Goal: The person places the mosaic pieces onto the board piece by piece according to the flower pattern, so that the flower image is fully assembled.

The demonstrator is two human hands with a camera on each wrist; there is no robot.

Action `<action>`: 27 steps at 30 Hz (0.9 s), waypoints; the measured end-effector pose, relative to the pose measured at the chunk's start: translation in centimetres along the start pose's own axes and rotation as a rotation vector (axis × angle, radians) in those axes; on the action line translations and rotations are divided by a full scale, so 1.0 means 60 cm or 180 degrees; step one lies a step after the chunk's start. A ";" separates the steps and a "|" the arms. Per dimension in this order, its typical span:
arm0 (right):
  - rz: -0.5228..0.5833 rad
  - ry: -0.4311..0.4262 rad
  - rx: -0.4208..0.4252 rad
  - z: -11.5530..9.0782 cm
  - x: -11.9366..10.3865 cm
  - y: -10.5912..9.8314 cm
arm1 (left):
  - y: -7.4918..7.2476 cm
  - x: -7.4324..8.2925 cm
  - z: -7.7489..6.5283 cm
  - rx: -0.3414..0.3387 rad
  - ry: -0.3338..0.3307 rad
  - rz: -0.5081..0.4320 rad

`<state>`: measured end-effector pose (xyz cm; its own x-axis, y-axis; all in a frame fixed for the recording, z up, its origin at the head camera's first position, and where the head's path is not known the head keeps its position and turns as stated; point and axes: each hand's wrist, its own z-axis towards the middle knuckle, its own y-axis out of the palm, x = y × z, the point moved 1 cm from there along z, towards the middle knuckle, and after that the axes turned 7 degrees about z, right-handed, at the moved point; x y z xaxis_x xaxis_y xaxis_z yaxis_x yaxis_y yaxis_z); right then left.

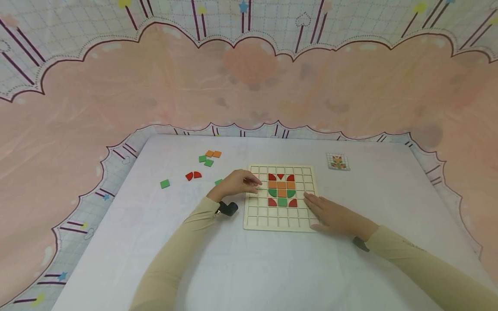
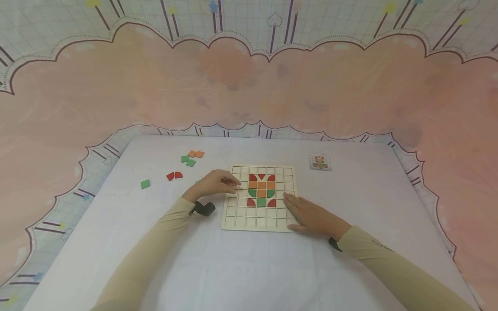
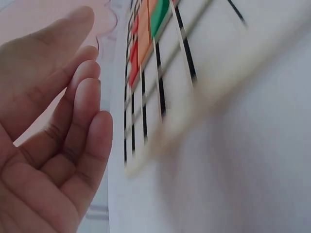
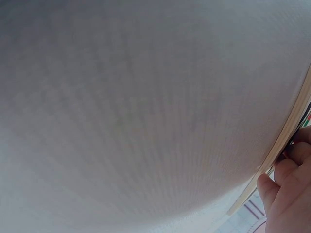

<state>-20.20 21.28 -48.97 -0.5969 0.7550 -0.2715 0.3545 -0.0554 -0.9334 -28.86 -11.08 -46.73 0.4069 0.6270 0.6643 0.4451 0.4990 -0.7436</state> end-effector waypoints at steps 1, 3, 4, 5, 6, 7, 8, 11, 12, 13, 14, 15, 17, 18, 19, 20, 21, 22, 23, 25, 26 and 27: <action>0.0004 0.0002 -0.0001 0.000 0.000 0.000 | -0.005 -0.006 -0.005 0.0027 -0.0066 0.0011; 0.0004 0.0001 0.0003 0.000 0.001 0.000 | -0.015 -0.018 -0.016 0.0093 -0.0188 0.0030; 0.0001 -0.0002 0.0010 0.000 0.001 0.001 | -0.020 -0.025 -0.021 0.0126 -0.0246 0.0043; -0.0005 -0.0001 0.0012 -0.001 0.001 0.001 | -0.024 -0.032 -0.026 0.0164 -0.0286 0.0069; -0.0009 -0.0007 0.0021 -0.001 0.001 0.001 | -0.029 -0.039 -0.032 0.0196 -0.0335 0.0079; -0.0018 -0.0008 0.0025 -0.001 0.001 0.001 | -0.034 -0.046 -0.037 0.0230 -0.0370 0.0094; -0.0024 -0.0005 0.0027 -0.001 0.001 0.001 | -0.038 -0.054 -0.042 0.0265 -0.0385 0.0116; 0.0001 -0.0005 0.0014 -0.002 0.000 0.000 | -0.049 -0.074 -0.059 0.0354 -0.0428 0.0204; 0.0013 -0.0009 0.0010 -0.002 0.000 0.000 | -0.053 -0.081 -0.064 0.0385 -0.0455 0.0209; 0.0023 -0.0008 0.0005 -0.002 -0.001 0.000 | -0.056 -0.086 -0.070 0.0417 -0.0465 0.0224; 0.0022 -0.0003 0.0003 -0.002 -0.001 0.000 | -0.058 -0.092 -0.075 0.0450 -0.0470 0.0252; 0.0024 -0.0004 0.0001 -0.002 -0.001 0.000 | -0.061 -0.096 -0.080 0.0477 -0.0481 0.0277; 0.0012 -0.0015 0.0019 -0.002 -0.001 0.000 | -0.064 -0.106 -0.088 0.0532 -0.0515 0.0315; 0.0000 -0.0003 0.0017 -0.003 -0.001 0.000 | -0.066 -0.110 -0.091 0.0546 -0.0553 0.0337; 0.0002 -0.0009 0.0029 -0.003 0.000 0.000 | -0.067 -0.112 -0.094 0.0551 -0.0576 0.0378; -0.0017 -0.0001 0.0027 -0.003 0.000 0.001 | -0.067 -0.114 -0.096 0.0553 -0.0623 0.0405; -0.0018 -0.0017 0.0034 -0.003 0.001 0.001 | -0.067 -0.116 -0.098 0.0546 -0.0687 0.0421; -0.0022 -0.0017 0.0031 -0.003 0.002 0.002 | -0.067 -0.116 -0.100 0.0539 -0.0756 0.0427; -0.0025 -0.0013 0.0020 -0.003 0.003 0.002 | -0.067 -0.116 -0.101 0.0525 -0.0826 0.0435; -0.0021 -0.0018 0.0012 -0.002 0.003 0.002 | -0.065 -0.115 -0.102 0.0502 -0.0904 0.0443; -0.0033 -0.0007 -0.0001 -0.002 0.003 0.003 | -0.065 -0.115 -0.102 0.0497 -0.0945 0.0444; -0.0026 -0.0006 -0.0002 -0.002 0.003 0.003 | -0.063 -0.115 -0.101 0.0496 -0.0968 0.0454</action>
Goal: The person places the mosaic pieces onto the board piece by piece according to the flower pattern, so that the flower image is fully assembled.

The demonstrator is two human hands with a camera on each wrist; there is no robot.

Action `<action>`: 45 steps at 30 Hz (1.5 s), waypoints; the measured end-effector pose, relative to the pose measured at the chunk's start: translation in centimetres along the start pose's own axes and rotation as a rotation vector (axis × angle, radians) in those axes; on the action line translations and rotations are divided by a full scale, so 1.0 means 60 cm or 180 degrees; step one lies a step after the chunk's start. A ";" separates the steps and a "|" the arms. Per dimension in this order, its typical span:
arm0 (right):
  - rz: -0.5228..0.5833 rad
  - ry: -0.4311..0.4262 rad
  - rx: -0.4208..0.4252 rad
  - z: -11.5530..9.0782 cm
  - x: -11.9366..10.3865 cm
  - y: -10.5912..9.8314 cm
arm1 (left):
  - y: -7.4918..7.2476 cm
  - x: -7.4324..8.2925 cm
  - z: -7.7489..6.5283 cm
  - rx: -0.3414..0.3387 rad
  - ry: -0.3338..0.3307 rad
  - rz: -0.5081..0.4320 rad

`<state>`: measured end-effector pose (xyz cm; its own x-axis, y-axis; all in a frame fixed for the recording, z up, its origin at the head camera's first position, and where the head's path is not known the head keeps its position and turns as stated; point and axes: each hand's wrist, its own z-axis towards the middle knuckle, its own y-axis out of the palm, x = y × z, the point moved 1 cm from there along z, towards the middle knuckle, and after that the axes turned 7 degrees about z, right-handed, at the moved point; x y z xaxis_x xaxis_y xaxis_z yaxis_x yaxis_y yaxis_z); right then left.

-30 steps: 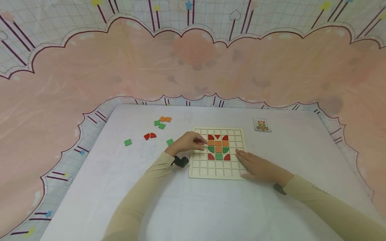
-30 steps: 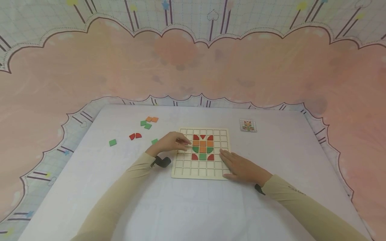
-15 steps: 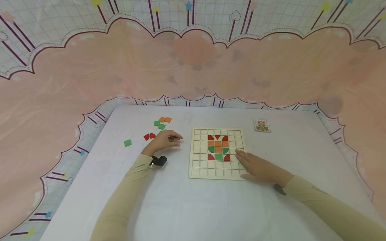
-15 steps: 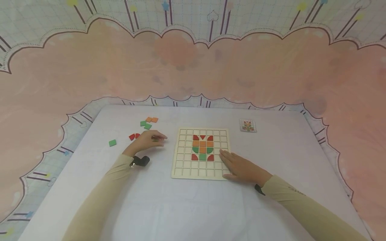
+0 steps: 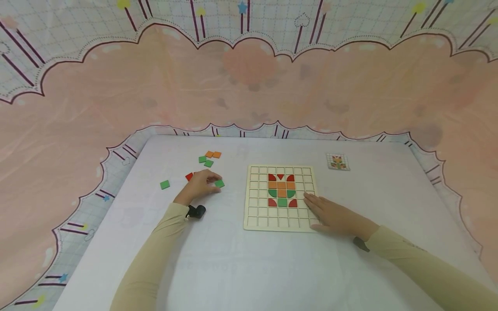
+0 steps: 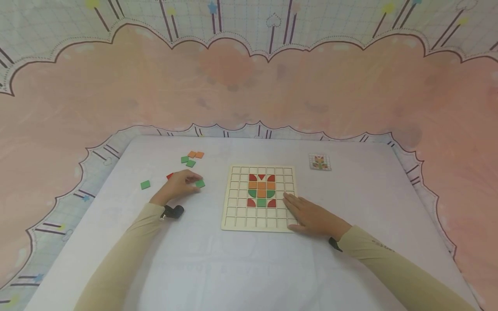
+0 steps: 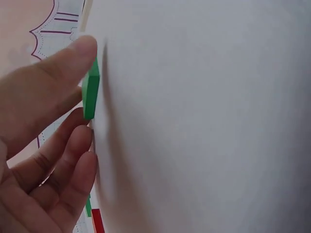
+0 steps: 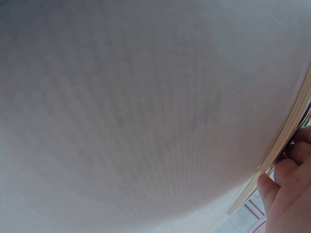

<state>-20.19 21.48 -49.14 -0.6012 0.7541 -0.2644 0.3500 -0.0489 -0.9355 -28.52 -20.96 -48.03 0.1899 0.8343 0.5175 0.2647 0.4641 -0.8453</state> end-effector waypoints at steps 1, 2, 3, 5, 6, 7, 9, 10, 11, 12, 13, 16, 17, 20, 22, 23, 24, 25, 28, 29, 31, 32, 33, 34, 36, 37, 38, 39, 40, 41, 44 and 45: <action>-0.0008 0.0013 -0.0002 0.000 0.000 0.000 | 0.001 0.000 0.000 0.0006 -0.0007 0.0014; -0.0002 -0.0004 0.0014 0.000 0.000 0.000 | 0.002 0.001 0.000 0.0010 -0.0012 0.0031; -0.0010 -0.0012 0.0026 0.000 0.000 0.000 | 0.003 0.001 0.000 0.0021 -0.0012 0.0049; -0.0013 -0.0019 0.0046 0.000 0.000 0.000 | 0.004 0.002 0.000 0.0042 0.0003 0.0083; -0.0016 -0.0025 0.0051 0.000 0.000 0.000 | 0.003 0.003 -0.001 0.0050 0.0017 0.0098; -0.0017 -0.0031 0.0053 0.000 0.000 0.000 | 0.003 0.004 -0.001 0.0056 0.0026 0.0111; -0.0009 -0.0028 0.0039 0.000 -0.001 -0.001 | 0.002 0.004 -0.001 0.0053 0.0048 0.0140; -0.0003 -0.0018 0.0026 0.000 -0.002 -0.002 | 0.001 0.005 -0.002 0.0043 0.0037 0.0133; -0.0002 -0.0011 0.0012 0.000 -0.002 -0.002 | 0.000 0.005 -0.002 0.0034 0.0023 0.0135; 0.0004 -0.0012 0.0003 0.000 -0.003 -0.003 | -0.002 0.006 -0.003 0.0027 0.0000 0.0124; 0.0013 -0.0012 -0.0005 0.000 -0.003 -0.003 | -0.002 0.006 -0.003 0.0020 -0.0020 0.0108; 0.0019 -0.0015 -0.0019 -0.001 -0.004 -0.005 | -0.005 0.006 -0.005 0.0020 -0.0074 0.0053; 0.0022 -0.0020 -0.0020 -0.001 -0.004 -0.005 | -0.005 0.006 -0.005 0.0028 -0.0066 0.0056; 0.0005 -0.0017 -0.0019 -0.002 -0.004 -0.005 | -0.004 0.003 -0.005 0.0056 -0.0065 0.0060; 0.0001 -0.0009 -0.0022 -0.001 -0.003 -0.005 | -0.003 0.002 -0.005 0.0064 -0.0047 0.0067; 0.0005 -0.0006 -0.0021 -0.001 -0.003 -0.005 | -0.003 0.002 -0.004 0.0066 -0.0032 0.0065; 0.0002 0.0000 -0.0023 -0.001 -0.004 -0.005 | -0.002 0.004 -0.004 0.0071 -0.0017 0.0064; 0.0004 0.0003 -0.0025 -0.001 -0.004 -0.005 | -0.001 0.006 -0.004 0.0066 -0.0004 0.0059; 0.0034 0.0001 -0.0020 -0.001 -0.006 -0.007 | 0.004 0.020 -0.004 0.0028 0.0023 0.0012; 0.0041 -0.0003 -0.0019 -0.001 -0.006 -0.007 | 0.007 0.025 -0.003 0.0020 0.0040 -0.0001; 0.0051 -0.0006 -0.0017 -0.001 -0.007 -0.007 | 0.015 0.038 -0.002 0.0006 0.0082 -0.0014; 0.0048 -0.0006 -0.0015 -0.002 -0.007 -0.007 | 0.019 0.044 -0.001 0.0006 0.0135 -0.0008; 0.0040 -0.0012 -0.0012 -0.002 -0.007 -0.007 | 0.024 0.050 0.000 0.0007 0.0191 0.0000; 0.0032 -0.0013 -0.0010 -0.002 -0.007 -0.007 | 0.028 0.057 0.002 0.0005 0.0249 0.0005; 0.0014 -0.0021 -0.0002 -0.002 -0.006 -0.007 | 0.036 0.073 0.003 -0.0003 0.0373 -0.0002; 0.0003 -0.0023 -0.0003 -0.002 -0.006 -0.007 | 0.040 0.080 0.003 -0.0017 0.0438 -0.0006; 0.0006 -0.0027 -0.0001 -0.002 -0.005 -0.007 | 0.043 0.088 0.003 -0.0024 0.0512 -0.0011; 0.0008 -0.0034 -0.0001 -0.002 -0.005 -0.007 | 0.046 0.096 0.003 -0.0035 0.0566 -0.0027; 0.0012 -0.0037 -0.0005 -0.002 -0.005 -0.008 | 0.049 0.103 0.003 -0.0045 0.0625 -0.0039; 0.0021 -0.0040 -0.0009 -0.002 -0.005 -0.008 | 0.052 0.110 0.003 -0.0052 0.0672 -0.0051; 0.0038 -0.0043 -0.0020 -0.002 -0.007 -0.009 | 0.061 0.128 0.002 -0.0093 0.0725 -0.0083; 0.0037 -0.0042 -0.0025 -0.002 -0.007 -0.010 | 0.064 0.134 0.002 -0.0124 0.0701 -0.0101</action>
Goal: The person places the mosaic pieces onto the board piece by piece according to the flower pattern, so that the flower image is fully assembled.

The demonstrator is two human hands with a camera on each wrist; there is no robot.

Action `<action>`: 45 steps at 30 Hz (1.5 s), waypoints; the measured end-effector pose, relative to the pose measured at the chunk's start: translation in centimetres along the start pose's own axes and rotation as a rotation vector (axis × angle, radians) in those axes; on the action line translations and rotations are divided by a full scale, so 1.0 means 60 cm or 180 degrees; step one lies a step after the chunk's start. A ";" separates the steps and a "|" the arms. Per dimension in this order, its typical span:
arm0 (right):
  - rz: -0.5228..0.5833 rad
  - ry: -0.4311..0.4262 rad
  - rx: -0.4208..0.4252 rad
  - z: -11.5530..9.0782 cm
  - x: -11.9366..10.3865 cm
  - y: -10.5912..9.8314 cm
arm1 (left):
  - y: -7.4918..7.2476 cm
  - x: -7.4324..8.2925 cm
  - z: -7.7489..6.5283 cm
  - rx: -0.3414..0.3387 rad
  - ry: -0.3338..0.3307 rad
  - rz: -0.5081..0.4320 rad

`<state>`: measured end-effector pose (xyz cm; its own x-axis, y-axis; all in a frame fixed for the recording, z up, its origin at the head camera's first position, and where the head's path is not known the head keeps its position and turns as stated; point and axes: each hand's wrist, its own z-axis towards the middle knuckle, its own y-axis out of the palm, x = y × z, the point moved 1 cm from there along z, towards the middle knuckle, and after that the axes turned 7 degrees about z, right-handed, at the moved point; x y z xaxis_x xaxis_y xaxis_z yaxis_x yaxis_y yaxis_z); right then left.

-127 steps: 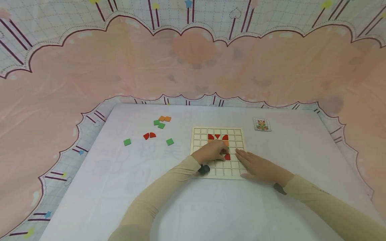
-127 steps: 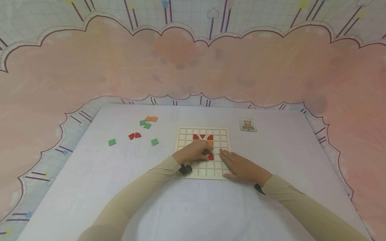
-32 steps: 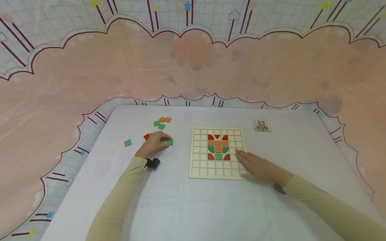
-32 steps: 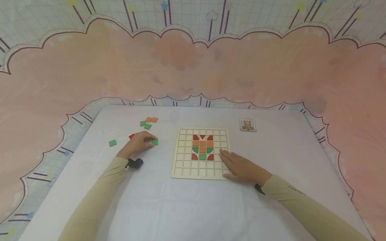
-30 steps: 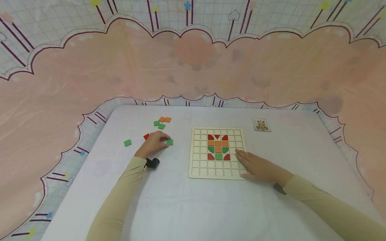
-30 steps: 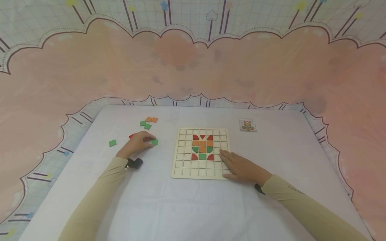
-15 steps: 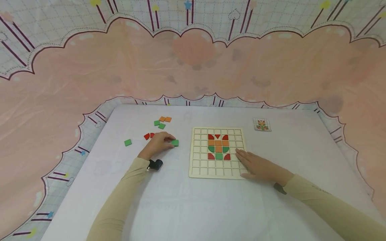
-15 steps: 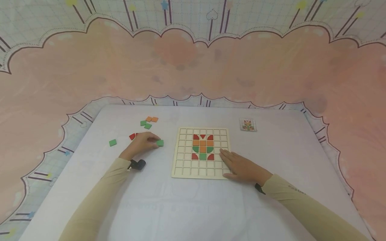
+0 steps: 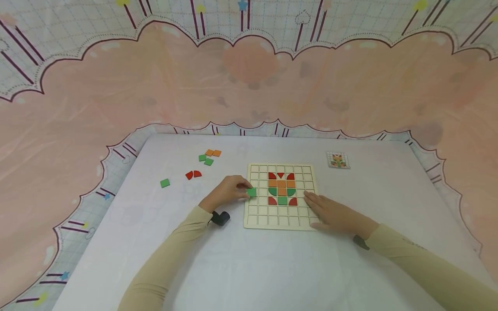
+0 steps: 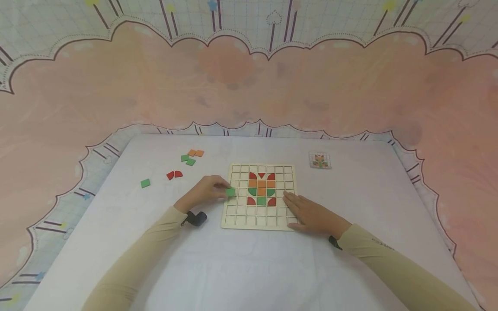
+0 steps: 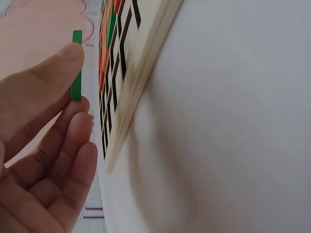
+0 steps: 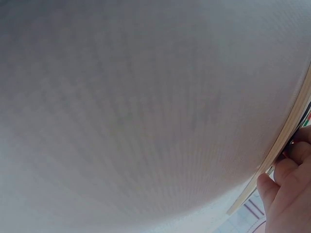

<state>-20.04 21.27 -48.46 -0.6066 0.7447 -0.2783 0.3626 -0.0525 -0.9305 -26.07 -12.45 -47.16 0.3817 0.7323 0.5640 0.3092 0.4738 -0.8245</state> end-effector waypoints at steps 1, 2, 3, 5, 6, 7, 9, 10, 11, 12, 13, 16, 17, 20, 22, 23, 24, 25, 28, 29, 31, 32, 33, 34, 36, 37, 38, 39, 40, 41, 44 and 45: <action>0.0001 0.0003 -0.0004 0.000 0.000 -0.001 | 0.003 0.005 0.001 -0.0030 -0.0022 -0.0019; -0.0001 0.0009 -0.0009 0.000 0.000 -0.001 | 0.006 0.009 0.002 -0.0063 -0.0059 -0.0059; -0.0004 0.0017 -0.0015 0.000 0.000 -0.001 | 0.009 0.013 0.003 -0.0101 -0.0094 -0.0100; -0.0001 0.0021 -0.0012 0.000 -0.001 -0.001 | 0.016 0.019 0.004 -0.0170 -0.0141 -0.0160; -0.0003 0.0023 -0.0010 0.001 -0.001 -0.001 | 0.019 0.021 0.005 -0.0193 -0.0142 -0.0180; 0.0001 0.0027 -0.0009 0.001 -0.001 -0.001 | 0.022 0.023 0.006 -0.0208 -0.0123 -0.0192; 0.0011 0.0035 -0.0009 0.001 -0.001 -0.001 | 0.027 0.025 0.009 -0.0221 -0.0083 -0.0176; 0.0022 0.0040 -0.0009 0.001 -0.001 -0.001 | 0.030 0.026 0.010 -0.0221 -0.0056 -0.0146; 0.0028 0.0047 -0.0012 0.001 -0.002 -0.001 | 0.032 0.026 0.011 -0.0221 -0.0023 -0.0112; 0.0034 0.0059 -0.0020 0.001 -0.002 -0.001 | 0.034 0.027 0.013 -0.0217 0.0006 -0.0075; 0.0037 0.0066 -0.0023 0.001 -0.002 -0.001 | 0.035 0.027 0.014 -0.0215 0.0025 -0.0051; 0.0006 0.0074 -0.0012 0.002 -0.002 -0.001 | 0.038 0.031 0.017 -0.0232 0.0024 -0.0014; -0.0007 0.0070 0.0002 0.002 -0.002 -0.001 | 0.038 0.033 0.017 -0.0241 0.0019 -0.0006; -0.0069 0.0034 0.0068 0.002 -0.002 -0.002 | 0.038 0.038 0.018 -0.0268 -0.0003 0.0045; -0.0113 0.0011 0.0108 0.002 -0.003 -0.002 | 0.038 0.040 0.019 -0.0271 0.0017 0.0101; -0.0126 0.0001 0.0126 0.002 -0.003 -0.001 | 0.038 0.041 0.019 -0.0269 0.0031 0.0141; -0.0143 -0.0009 0.0142 0.002 -0.002 -0.001 | 0.038 0.041 0.019 -0.0264 0.0049 0.0176; -0.0161 -0.0015 0.0154 0.002 -0.002 0.000 | 0.038 0.042 0.019 -0.0257 0.0069 0.0200; -0.0200 -0.0016 0.0178 0.002 0.001 0.003 | 0.040 0.042 0.019 -0.0247 0.0102 0.0246; -0.0207 -0.0016 0.0185 0.002 0.001 0.004 | 0.040 0.042 0.020 -0.0251 0.0108 0.0251; -0.0221 -0.0021 0.0196 0.002 0.003 0.006 | 0.040 0.042 0.020 -0.0271 0.0110 0.0244; -0.0217 -0.0022 0.0200 0.002 0.004 0.006 | 0.041 0.041 0.021 -0.0284 0.0104 0.0243; -0.0228 -0.0015 0.0196 0.002 0.004 0.007 | 0.041 0.041 0.021 -0.0303 0.0092 0.0237; -0.0230 -0.0019 0.0191 0.002 0.004 0.007 | 0.042 0.040 0.022 -0.0309 0.0095 0.0239; -0.0219 -0.0031 0.0184 0.002 0.004 0.007 | 0.042 0.038 0.022 -0.0315 0.0103 0.0261; -0.0229 -0.0035 0.0177 0.002 0.003 0.007 | 0.042 0.037 0.022 -0.0308 0.0111 0.0268; -0.0229 -0.0039 0.0170 0.002 0.002 0.006 | 0.042 0.036 0.022 -0.0300 0.0115 0.0271; -0.0232 -0.0043 0.0158 0.002 0.001 0.006 | 0.042 0.035 0.022 -0.0286 0.0135 0.0285; -0.0228 -0.0050 0.0153 0.002 0.001 0.005 | 0.043 0.034 0.022 -0.0267 0.0157 0.0296; -0.0228 -0.0049 0.0149 0.002 0.001 0.005 | 0.042 0.033 0.022 -0.0267 0.0153 0.0288; -0.0227 -0.0042 0.0142 0.002 0.001 0.004 | 0.042 0.034 0.023 -0.0246 0.0193 0.0283; -0.0226 -0.0039 0.0143 0.002 0.001 0.004 | 0.042 0.034 0.024 -0.0241 0.0217 0.0280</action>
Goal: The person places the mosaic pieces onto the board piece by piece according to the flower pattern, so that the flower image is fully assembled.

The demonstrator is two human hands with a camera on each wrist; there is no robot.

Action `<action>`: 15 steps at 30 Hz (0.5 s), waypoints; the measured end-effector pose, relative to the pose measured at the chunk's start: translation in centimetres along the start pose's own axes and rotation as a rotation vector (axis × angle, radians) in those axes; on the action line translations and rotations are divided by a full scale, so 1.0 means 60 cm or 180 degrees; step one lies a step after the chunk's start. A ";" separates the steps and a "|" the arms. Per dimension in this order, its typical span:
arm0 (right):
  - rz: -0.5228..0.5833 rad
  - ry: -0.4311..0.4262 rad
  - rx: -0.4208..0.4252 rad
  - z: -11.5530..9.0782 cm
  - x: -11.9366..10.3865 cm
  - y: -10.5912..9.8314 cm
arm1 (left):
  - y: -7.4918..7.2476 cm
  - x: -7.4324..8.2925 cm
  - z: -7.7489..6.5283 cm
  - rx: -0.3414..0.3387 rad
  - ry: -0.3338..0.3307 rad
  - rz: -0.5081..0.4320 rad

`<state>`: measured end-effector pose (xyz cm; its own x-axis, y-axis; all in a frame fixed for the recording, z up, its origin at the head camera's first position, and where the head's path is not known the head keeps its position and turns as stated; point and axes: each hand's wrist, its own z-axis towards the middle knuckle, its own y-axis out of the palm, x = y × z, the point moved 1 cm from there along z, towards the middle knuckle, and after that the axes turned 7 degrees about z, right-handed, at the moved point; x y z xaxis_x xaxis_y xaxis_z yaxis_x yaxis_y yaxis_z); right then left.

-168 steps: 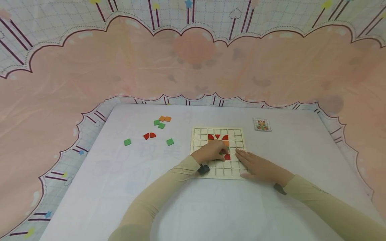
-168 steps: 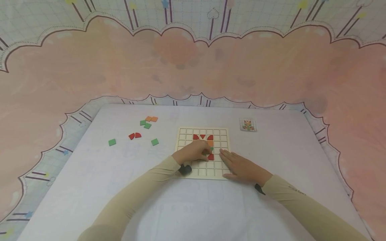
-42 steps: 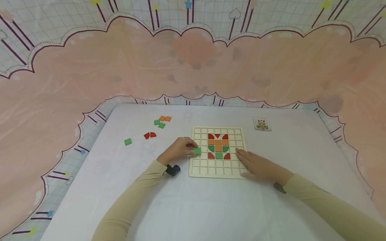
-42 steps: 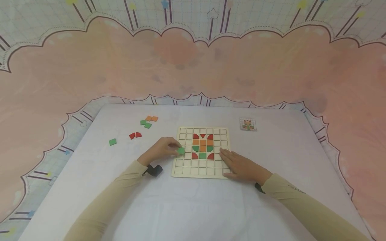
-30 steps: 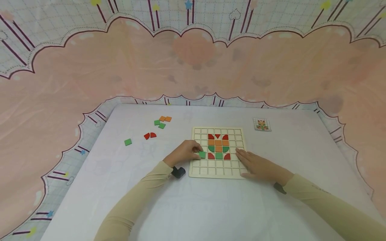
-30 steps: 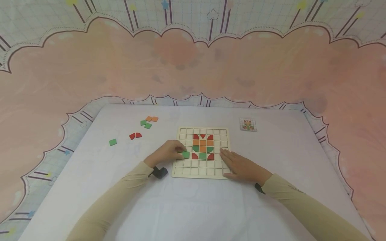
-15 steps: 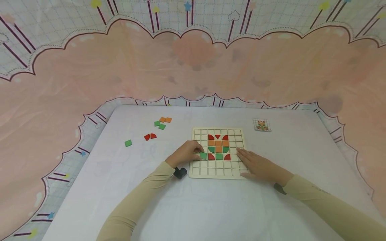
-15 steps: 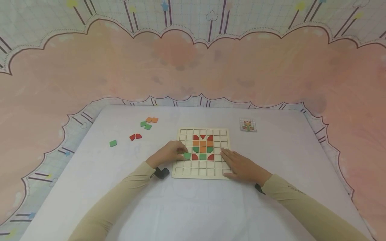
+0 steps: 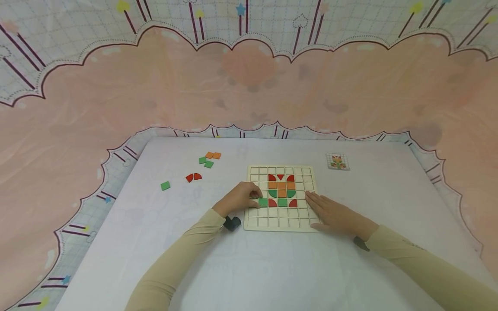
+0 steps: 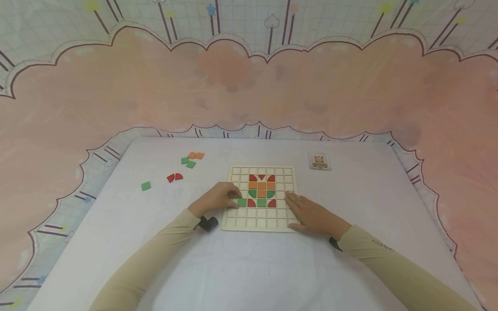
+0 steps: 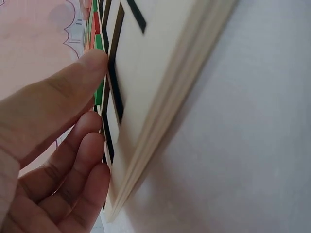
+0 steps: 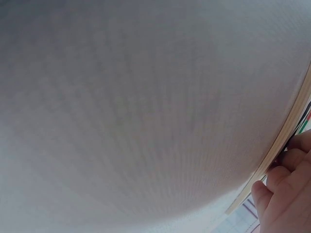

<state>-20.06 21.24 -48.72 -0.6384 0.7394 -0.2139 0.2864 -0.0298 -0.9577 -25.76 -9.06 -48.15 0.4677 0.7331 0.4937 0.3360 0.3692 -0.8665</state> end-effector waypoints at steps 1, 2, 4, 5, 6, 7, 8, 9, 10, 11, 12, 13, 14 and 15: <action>-0.0004 0.0005 -0.0001 0.000 0.001 0.000 | 0.000 0.000 0.001 0.0001 0.0014 -0.0014; -0.0003 0.0011 -0.0004 0.000 0.000 0.000 | 0.000 0.000 0.001 -0.0003 0.0029 -0.0029; -0.0003 0.0006 0.0012 0.000 0.001 0.000 | 0.000 -0.001 0.002 -0.0012 0.0047 -0.0056; -0.0001 0.0001 0.0024 0.000 0.001 -0.001 | -0.001 -0.003 0.001 -0.0024 0.0030 -0.0086; -0.0009 0.0005 0.0027 0.000 0.000 -0.001 | -0.002 -0.006 0.001 -0.0042 -0.0012 -0.0115; -0.0011 0.0009 0.0030 0.000 0.000 -0.001 | -0.004 -0.009 0.001 -0.0052 -0.0054 -0.0151; -0.0007 0.0014 0.0032 0.000 0.000 -0.001 | -0.006 -0.013 0.000 -0.0049 -0.0097 -0.0190; -0.0002 0.0016 0.0031 0.000 0.000 0.000 | -0.010 -0.018 -0.001 -0.0042 -0.0148 -0.0231; -0.0004 0.0015 0.0030 0.000 0.001 0.000 | -0.014 -0.024 -0.003 -0.0018 -0.0190 -0.0259; -0.0002 0.0027 0.0013 0.000 0.001 0.001 | -0.019 -0.031 -0.005 0.0018 -0.0233 -0.0288; -0.0002 0.0044 -0.0008 0.000 0.002 0.002 | -0.025 -0.038 -0.007 0.0057 -0.0274 -0.0303; 0.0003 0.0048 -0.0018 0.000 0.002 0.002 | -0.032 -0.047 -0.010 0.0118 -0.0283 -0.0312; 0.0005 0.0053 -0.0028 0.000 0.003 0.003 | -0.039 -0.056 -0.014 0.0182 -0.0310 -0.0332; 0.0005 0.0049 -0.0031 0.000 0.004 0.003 | -0.047 -0.066 -0.018 0.0251 -0.0354 -0.0343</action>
<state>-20.16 21.41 -48.95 -0.6269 0.7496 -0.2124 0.2944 -0.0245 -0.9554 -27.70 -13.62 -47.56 0.3377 0.7440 0.5766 0.3121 0.4894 -0.8143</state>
